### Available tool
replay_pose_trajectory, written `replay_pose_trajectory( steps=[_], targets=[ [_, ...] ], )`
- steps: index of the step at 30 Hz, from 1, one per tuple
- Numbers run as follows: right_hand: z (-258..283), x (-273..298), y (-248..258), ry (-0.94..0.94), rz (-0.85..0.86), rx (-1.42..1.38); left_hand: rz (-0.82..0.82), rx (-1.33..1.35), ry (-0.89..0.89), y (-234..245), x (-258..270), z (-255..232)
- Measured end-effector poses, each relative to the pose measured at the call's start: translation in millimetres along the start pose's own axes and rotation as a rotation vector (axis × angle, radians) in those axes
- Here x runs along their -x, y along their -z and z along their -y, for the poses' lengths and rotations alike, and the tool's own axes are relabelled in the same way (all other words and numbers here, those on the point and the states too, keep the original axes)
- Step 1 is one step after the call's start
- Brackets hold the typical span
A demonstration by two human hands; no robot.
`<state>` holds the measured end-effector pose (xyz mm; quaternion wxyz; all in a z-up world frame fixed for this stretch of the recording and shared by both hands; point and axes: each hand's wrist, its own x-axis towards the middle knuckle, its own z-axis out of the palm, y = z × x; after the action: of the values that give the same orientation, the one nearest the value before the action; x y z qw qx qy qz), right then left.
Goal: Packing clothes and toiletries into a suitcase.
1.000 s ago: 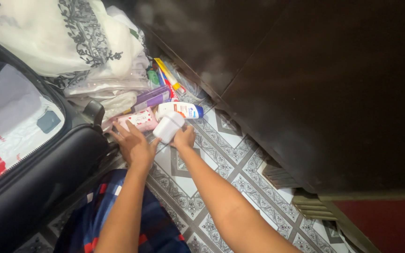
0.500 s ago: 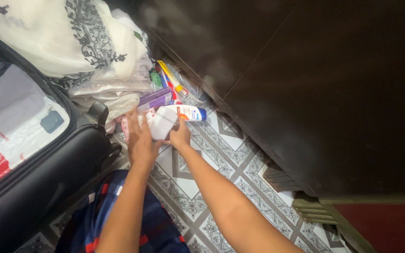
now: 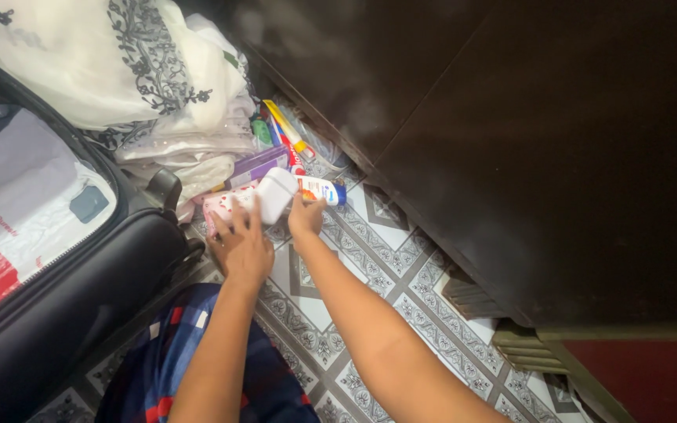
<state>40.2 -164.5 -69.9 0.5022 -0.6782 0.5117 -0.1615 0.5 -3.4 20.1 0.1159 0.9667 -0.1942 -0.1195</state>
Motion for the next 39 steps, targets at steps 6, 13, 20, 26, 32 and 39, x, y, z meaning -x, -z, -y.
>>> replay_pose_trajectory(
  steps=[6,13,20,26,32,39],
  targets=[
    [-13,-11,9,0.007,0.061,0.114,-0.35,0.365,0.292,-61,-39,22],
    [-12,4,27,-0.027,0.137,-0.139,-0.072,0.881,0.198,-108,-67,35],
    [-76,-7,-7,0.308,-0.14,0.031,-0.532,0.417,0.056,-51,-28,18],
    [-57,12,-12,0.173,0.048,0.105,-0.376,0.115,-0.367,-60,-22,7],
    [-80,-29,-15,0.271,0.428,-0.199,-0.336,0.094,-0.367,-33,-14,3],
    [-57,-28,22,0.135,-0.033,-0.08,-0.141,0.307,-0.11,-24,-7,-3]
  ],
)
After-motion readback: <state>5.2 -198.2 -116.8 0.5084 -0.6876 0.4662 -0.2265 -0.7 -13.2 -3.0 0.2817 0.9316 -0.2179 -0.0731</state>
